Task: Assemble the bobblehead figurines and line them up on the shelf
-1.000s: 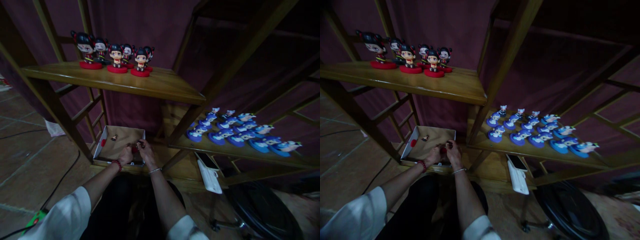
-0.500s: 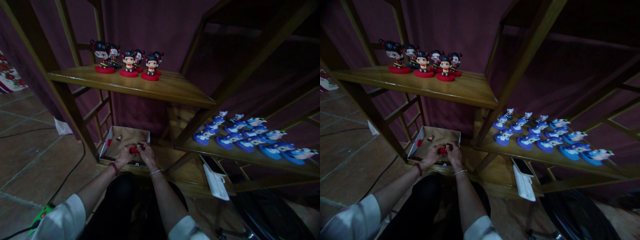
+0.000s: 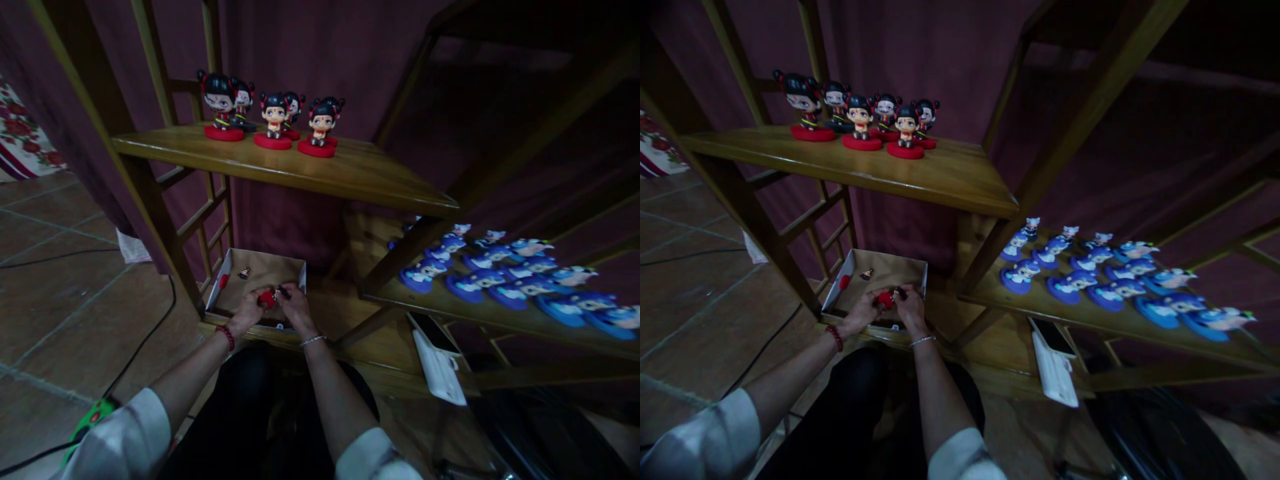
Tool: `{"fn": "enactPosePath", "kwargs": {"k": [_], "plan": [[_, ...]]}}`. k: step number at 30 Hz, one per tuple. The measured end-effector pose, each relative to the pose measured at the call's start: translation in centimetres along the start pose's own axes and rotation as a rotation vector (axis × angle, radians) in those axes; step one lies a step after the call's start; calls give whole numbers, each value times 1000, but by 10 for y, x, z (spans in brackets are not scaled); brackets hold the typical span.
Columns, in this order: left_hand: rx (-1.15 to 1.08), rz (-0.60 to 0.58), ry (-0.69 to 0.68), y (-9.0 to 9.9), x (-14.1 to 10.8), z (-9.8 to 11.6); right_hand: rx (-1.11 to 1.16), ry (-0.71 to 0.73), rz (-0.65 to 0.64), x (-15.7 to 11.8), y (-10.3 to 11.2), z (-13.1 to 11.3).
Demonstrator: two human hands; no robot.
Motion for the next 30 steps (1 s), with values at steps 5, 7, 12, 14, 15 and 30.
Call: {"fn": "enactPosePath", "kwargs": {"k": [5,7,12,14,15,30], "plan": [[-20,-18,23,2,0,1,-49,-39,-2,-1,-1,0],[-22,-26,21,1,1,0,-62,-35,-5,-1,-2,0],[-107,-14,89,0,5,-9,-44,-16,-20,0,-7,4],[-141,-22,116,-1,5,-12,-23,12,-25,1,-9,4],[-156,-25,128,-1,5,-12,-15,34,-32,2,-11,3],[-242,-89,174,-1,6,-19,-63,61,-99,9,-30,12]]}}
Point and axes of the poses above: each hand's wrist, its own x-axis towards the middle knuckle, its own y-axis out of the back of the hand, z = x × y, the point moved 9 cm from there along x, towards the middle knuckle, and after that the axes turned 4 degrees about y, right-handed, at the moved point
